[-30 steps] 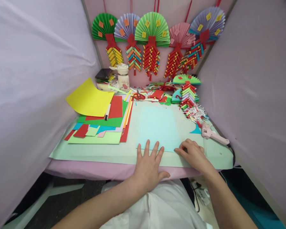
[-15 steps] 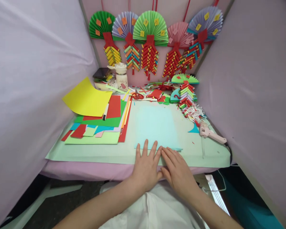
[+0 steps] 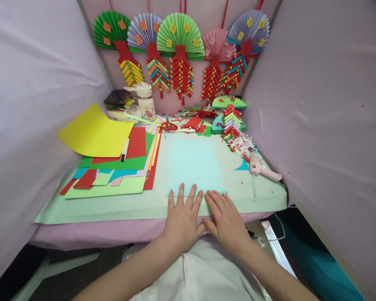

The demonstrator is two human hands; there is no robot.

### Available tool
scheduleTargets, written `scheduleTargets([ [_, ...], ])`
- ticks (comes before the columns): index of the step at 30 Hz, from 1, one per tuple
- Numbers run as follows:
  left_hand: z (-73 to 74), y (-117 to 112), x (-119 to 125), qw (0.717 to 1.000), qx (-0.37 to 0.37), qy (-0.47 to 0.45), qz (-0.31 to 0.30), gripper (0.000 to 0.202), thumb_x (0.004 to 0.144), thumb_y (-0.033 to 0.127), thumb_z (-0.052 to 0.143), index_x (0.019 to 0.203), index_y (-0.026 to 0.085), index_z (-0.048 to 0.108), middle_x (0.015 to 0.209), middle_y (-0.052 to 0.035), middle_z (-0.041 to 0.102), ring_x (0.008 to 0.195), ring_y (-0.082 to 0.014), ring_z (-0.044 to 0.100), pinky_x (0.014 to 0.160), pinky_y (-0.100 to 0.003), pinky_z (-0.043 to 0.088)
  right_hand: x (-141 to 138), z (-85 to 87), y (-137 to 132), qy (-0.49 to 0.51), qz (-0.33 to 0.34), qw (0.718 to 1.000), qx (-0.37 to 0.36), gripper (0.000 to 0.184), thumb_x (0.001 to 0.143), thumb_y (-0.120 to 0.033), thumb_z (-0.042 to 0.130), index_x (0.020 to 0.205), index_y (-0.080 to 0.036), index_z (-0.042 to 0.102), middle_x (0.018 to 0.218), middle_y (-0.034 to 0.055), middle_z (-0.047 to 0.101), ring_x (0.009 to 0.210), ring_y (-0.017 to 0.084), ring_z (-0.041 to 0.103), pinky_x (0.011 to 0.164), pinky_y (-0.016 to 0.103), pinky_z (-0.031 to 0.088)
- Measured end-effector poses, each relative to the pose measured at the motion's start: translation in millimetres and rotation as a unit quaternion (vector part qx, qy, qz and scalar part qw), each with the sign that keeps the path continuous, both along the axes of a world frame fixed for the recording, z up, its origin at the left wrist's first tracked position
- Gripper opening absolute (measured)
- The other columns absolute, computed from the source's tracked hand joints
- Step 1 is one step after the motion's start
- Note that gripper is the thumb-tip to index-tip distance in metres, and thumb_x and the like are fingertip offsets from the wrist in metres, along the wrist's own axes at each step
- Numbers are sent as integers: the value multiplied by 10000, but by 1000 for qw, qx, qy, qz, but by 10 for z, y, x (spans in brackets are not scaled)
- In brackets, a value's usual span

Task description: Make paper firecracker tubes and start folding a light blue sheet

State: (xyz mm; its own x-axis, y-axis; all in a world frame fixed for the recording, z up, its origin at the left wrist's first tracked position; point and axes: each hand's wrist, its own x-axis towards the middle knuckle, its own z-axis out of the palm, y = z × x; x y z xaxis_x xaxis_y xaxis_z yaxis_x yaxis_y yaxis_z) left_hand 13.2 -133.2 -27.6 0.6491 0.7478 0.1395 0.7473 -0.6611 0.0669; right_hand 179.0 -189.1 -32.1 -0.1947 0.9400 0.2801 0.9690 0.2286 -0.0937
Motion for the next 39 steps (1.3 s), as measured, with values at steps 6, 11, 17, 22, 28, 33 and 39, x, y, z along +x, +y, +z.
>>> scheduleTargets([
  [6,20,-5,6,1000,-8,-1,3,762,846,604,439,1499,259,254,1590,-46,173,1444,-386,62,1111,-653,74,49,26,-15,-16,-28,999,-9,540,921,-394,463,1408,-168,405,1483,92,401,1369,255,346,1136,485,238],
  [11,37,-3,-44,1000,-3,5,17,839,809,696,440,1489,228,290,1585,-82,184,1441,-401,77,1116,-650,81,101,1,-35,-25,-30,999,-9,548,940,-401,432,1433,-171,363,1504,84,368,1394,246,311,1134,495,214],
  [17,78,-17,-215,999,3,32,36,865,788,678,503,1483,202,305,1577,-111,194,1436,-402,123,1114,-643,114,119,-1,-45,-23,-34,999,-8,558,939,-419,444,1435,-178,359,1495,82,384,1388,246,328,1122,509,233],
  [22,42,-19,-367,998,35,34,37,867,816,668,458,1485,143,285,1570,-139,204,1450,-342,124,1146,-595,66,214,-21,-72,-24,-57,998,3,545,944,-425,433,1422,-168,378,1482,87,403,1376,251,349,1119,502,237],
  [28,53,-19,-551,997,44,41,50,881,830,664,420,1454,51,320,1542,-189,250,1447,-307,173,1170,-541,41,355,-54,-141,-34,-84,996,20,529,947,-418,430,1411,-166,397,1466,87,428,1380,262,343,1120,505,228],
  [33,63,-15,-617,996,55,42,58,859,843,660,394,1445,49,336,1542,-184,245,1442,-297,194,1167,-542,21,406,-74,-163,-34,-91,995,24,530,946,-416,433,1415,-171,393,1458,86,439,1383,265,336,1114,513,245],
  [39,-19,1,-644,996,63,22,50,875,843,663,393,1468,61,281,1545,-176,249,1444,-299,187,1165,-545,47,435,-116,-191,-8,-105,994,19,590,947,-424,424,1468,-179,293,1486,93,396,1398,258,308,1118,513,259],
])
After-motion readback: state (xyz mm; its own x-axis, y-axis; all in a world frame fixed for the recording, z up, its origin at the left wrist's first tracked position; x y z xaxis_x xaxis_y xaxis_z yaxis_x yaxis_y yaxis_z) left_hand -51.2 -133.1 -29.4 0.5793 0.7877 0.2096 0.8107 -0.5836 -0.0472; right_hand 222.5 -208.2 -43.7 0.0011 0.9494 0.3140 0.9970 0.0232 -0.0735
